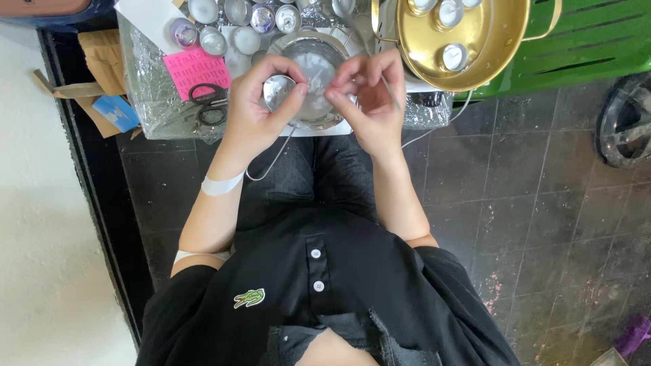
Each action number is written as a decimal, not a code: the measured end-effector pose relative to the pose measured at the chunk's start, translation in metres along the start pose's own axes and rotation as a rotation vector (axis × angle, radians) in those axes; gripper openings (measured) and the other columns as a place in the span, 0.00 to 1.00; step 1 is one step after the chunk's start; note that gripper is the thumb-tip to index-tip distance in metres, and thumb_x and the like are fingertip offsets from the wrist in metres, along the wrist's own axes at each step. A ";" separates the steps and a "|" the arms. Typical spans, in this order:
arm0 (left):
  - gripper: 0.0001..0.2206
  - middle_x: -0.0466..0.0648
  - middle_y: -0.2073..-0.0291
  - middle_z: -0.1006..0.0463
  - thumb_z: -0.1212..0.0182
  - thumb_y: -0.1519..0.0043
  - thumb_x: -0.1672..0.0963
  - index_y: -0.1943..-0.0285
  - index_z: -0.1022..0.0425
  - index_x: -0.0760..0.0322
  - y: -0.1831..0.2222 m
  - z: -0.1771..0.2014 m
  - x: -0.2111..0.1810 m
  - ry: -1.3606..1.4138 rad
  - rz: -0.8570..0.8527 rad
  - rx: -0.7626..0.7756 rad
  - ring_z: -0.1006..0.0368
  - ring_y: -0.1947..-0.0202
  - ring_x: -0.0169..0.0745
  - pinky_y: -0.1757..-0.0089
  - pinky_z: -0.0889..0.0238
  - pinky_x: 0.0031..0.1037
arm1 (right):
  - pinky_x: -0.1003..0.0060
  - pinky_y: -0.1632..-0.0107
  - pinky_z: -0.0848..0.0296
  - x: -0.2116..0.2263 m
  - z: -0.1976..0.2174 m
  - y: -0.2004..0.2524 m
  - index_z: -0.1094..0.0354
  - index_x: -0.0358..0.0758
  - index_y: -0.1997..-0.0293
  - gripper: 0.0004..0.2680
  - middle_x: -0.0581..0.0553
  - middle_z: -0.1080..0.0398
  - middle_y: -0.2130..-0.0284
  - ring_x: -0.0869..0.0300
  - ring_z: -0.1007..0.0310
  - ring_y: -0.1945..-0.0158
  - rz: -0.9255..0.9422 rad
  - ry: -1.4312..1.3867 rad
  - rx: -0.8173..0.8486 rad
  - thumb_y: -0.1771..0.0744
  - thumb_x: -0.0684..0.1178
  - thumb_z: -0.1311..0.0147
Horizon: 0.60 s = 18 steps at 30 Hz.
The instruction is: The person pours melted white wax from a metal pitcher through a strainer into small metal candle cups arranged on the table. They then use tweezers to place wicks into the filled cups and arrange the cups, refilling the pitcher with wax from a heated pot between pours.
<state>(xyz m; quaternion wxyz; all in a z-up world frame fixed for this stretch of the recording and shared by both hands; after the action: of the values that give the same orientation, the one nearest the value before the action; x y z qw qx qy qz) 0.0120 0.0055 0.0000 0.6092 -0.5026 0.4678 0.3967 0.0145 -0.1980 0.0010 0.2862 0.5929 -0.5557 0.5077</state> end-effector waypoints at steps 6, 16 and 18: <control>0.05 0.48 0.57 0.19 0.34 0.33 0.62 0.53 0.26 0.68 0.002 0.002 -0.009 -0.145 -0.071 -0.039 0.21 0.53 0.38 0.48 0.31 0.26 | 0.68 0.48 0.22 -0.001 0.001 0.004 0.50 0.40 0.57 0.14 0.38 0.25 0.54 0.61 0.23 0.51 -0.038 0.448 -0.054 0.30 0.32 0.41; 0.04 0.47 0.58 0.20 0.41 0.27 0.61 0.46 0.28 0.68 0.012 -0.002 0.012 -0.009 0.030 -0.084 0.25 0.53 0.33 0.47 0.34 0.25 | 0.71 0.58 0.21 0.047 0.049 -0.044 0.48 0.40 0.59 0.14 0.38 0.23 0.59 0.60 0.19 0.54 0.123 0.513 -0.096 0.28 0.33 0.40; 0.04 0.46 0.58 0.22 0.45 0.23 0.61 0.42 0.30 0.67 0.013 -0.002 0.012 0.119 0.081 -0.086 0.27 0.54 0.31 0.46 0.35 0.23 | 0.71 0.60 0.20 0.068 0.096 -0.074 0.47 0.39 0.59 0.14 0.36 0.22 0.59 0.59 0.16 0.55 0.275 0.743 -0.065 0.27 0.34 0.39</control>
<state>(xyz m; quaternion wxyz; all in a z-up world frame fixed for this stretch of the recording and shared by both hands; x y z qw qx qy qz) 0.0021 0.0062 -0.0145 0.5416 -0.5315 0.5060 0.4102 0.1032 -0.2930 0.0495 0.4156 0.2794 -0.5044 0.7034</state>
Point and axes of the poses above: each hand's wrist, its own y-axis away from the middle knuckle, its own z-axis out of the back of the hand, x = y × z, the point moved 1 cm from there along -y, towards the middle knuckle
